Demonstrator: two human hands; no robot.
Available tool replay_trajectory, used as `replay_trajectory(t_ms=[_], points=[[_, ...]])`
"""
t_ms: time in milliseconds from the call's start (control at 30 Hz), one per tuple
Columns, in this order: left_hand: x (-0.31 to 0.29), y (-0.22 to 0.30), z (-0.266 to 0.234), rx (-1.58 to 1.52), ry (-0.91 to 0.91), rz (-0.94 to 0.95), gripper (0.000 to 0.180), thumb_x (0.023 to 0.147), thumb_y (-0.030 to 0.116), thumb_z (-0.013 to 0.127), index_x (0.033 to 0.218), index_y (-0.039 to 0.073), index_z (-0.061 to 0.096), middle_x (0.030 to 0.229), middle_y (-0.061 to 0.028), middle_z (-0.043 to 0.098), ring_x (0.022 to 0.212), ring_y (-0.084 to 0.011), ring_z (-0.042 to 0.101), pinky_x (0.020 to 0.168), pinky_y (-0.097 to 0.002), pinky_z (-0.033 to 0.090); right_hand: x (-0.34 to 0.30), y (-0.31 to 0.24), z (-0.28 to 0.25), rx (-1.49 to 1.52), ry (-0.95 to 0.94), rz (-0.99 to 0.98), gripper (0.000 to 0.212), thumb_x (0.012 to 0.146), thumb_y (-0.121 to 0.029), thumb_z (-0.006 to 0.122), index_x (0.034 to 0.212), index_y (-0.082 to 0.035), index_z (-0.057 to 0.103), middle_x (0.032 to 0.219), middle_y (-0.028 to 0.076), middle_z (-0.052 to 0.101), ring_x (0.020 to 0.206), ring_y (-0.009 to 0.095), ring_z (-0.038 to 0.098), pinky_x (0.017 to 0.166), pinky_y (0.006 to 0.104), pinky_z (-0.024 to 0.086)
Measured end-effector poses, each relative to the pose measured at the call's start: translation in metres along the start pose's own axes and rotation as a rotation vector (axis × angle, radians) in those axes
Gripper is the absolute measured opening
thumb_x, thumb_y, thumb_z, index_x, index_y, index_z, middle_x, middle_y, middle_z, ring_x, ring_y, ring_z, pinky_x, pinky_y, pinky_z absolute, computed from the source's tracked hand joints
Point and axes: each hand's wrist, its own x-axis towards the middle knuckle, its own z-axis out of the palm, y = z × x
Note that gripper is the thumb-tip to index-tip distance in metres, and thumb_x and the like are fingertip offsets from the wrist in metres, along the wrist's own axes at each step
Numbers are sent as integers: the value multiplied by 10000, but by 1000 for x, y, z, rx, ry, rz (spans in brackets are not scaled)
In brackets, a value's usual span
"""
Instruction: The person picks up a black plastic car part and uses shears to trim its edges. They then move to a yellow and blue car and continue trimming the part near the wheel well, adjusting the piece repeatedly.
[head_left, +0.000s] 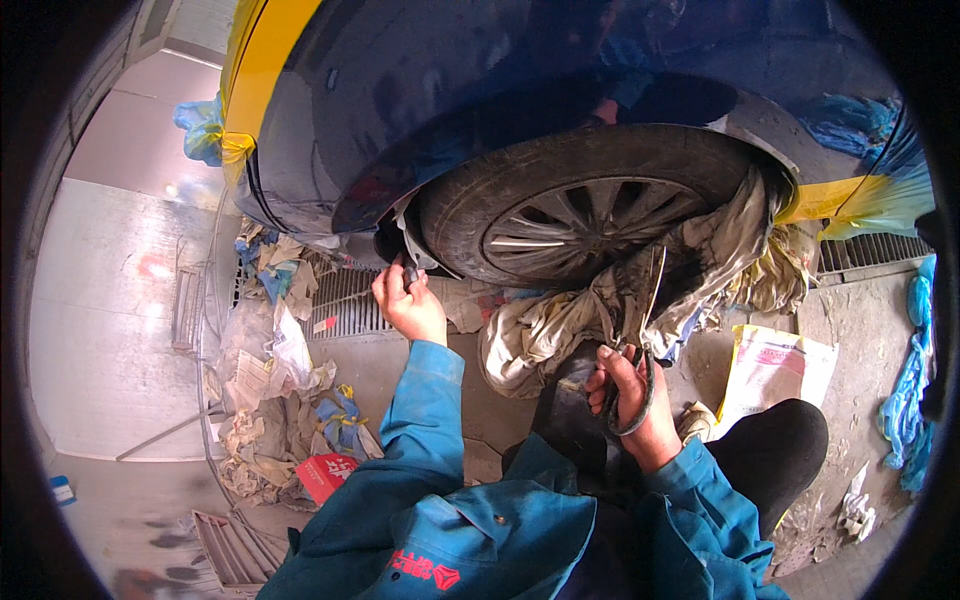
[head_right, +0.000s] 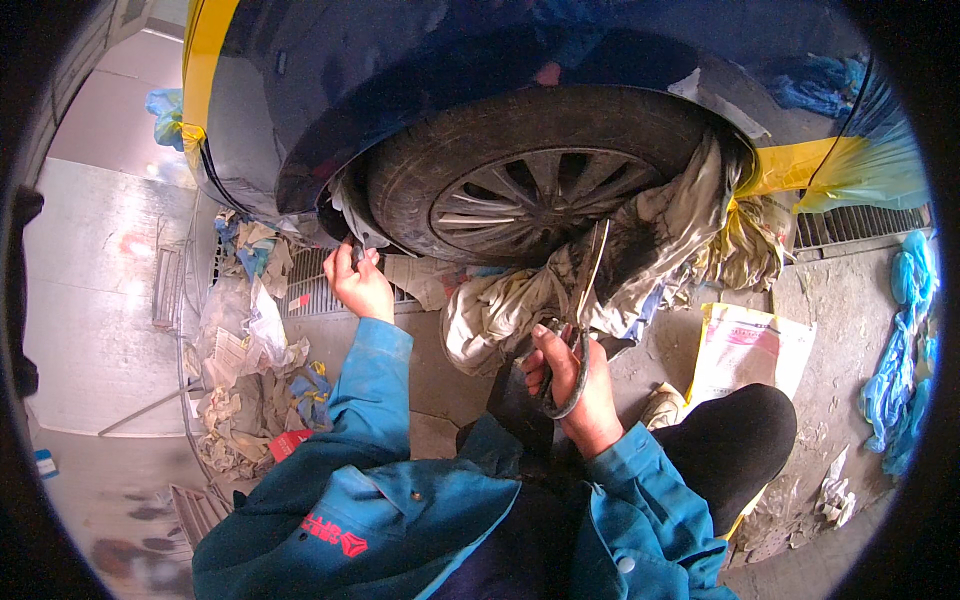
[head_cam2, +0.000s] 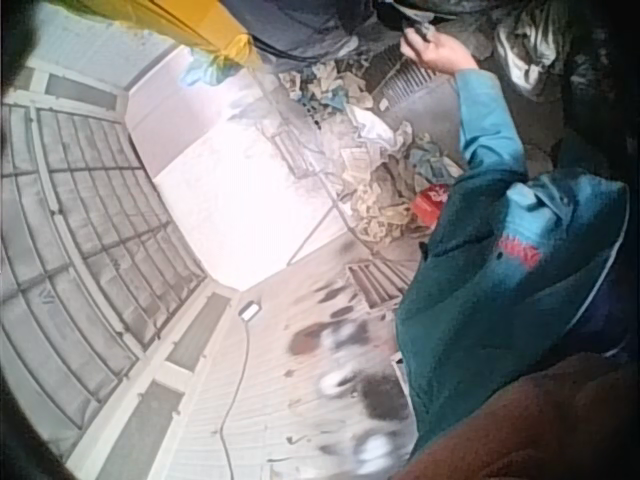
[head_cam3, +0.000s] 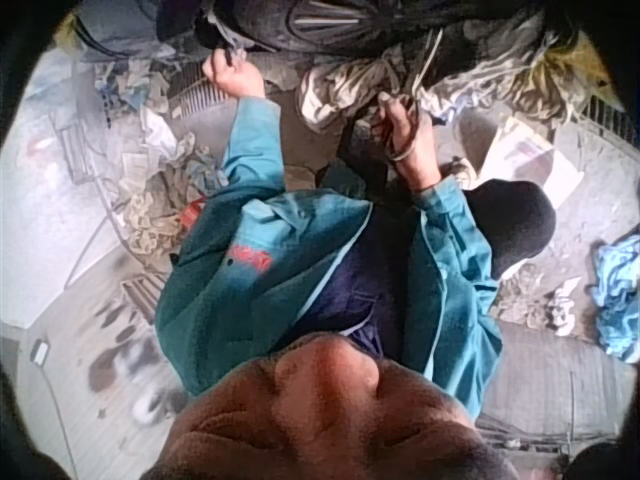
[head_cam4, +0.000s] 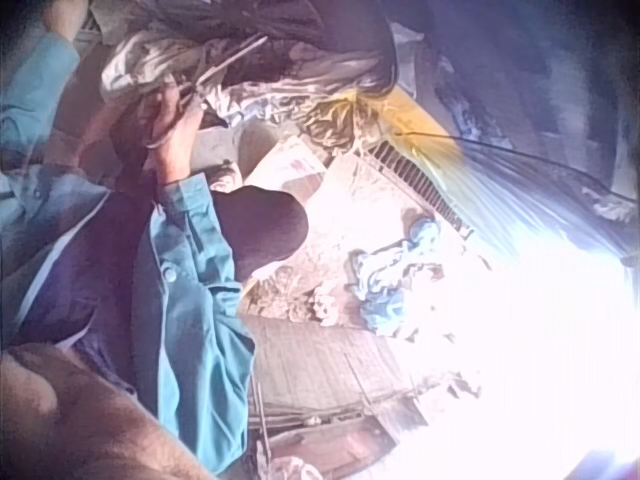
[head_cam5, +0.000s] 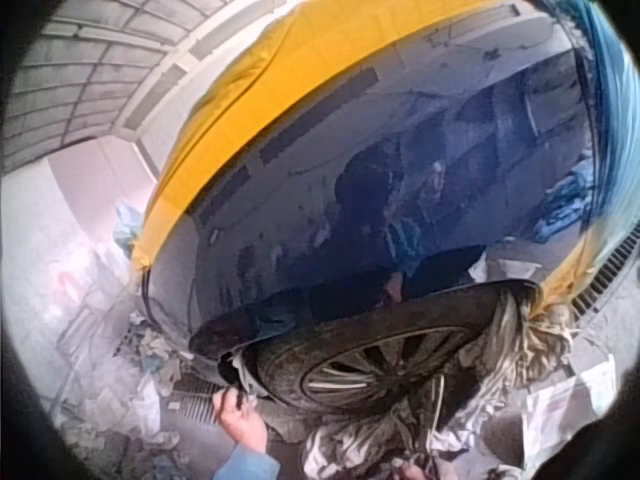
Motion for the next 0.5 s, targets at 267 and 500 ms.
replay_trajectory(t_ms=[267, 500], points=[[-4, 4, 14, -171, 121, -135, 386, 950, -144, 591, 1316, -85, 700, 1210, -157, 668, 891, -252, 761, 796, -341, 666, 2, -1, -1, 12, -18, 45, 284, 1067, -305, 692, 921, -73, 622, 765, 68, 688, 607, 148, 631, 569, 290, 512], [2, 38, 23, -474, 228, -352, 391, 968, -42, 652, 1352, -59, 723, 1113, -130, 769, 928, -185, 724, 822, -308, 617, 2, 2, -2, 49, -22, 12, 402, 1052, -385, 714, 898, -16, 676, 753, 91, 702, 624, 158, 652, 597, 306, 531]])
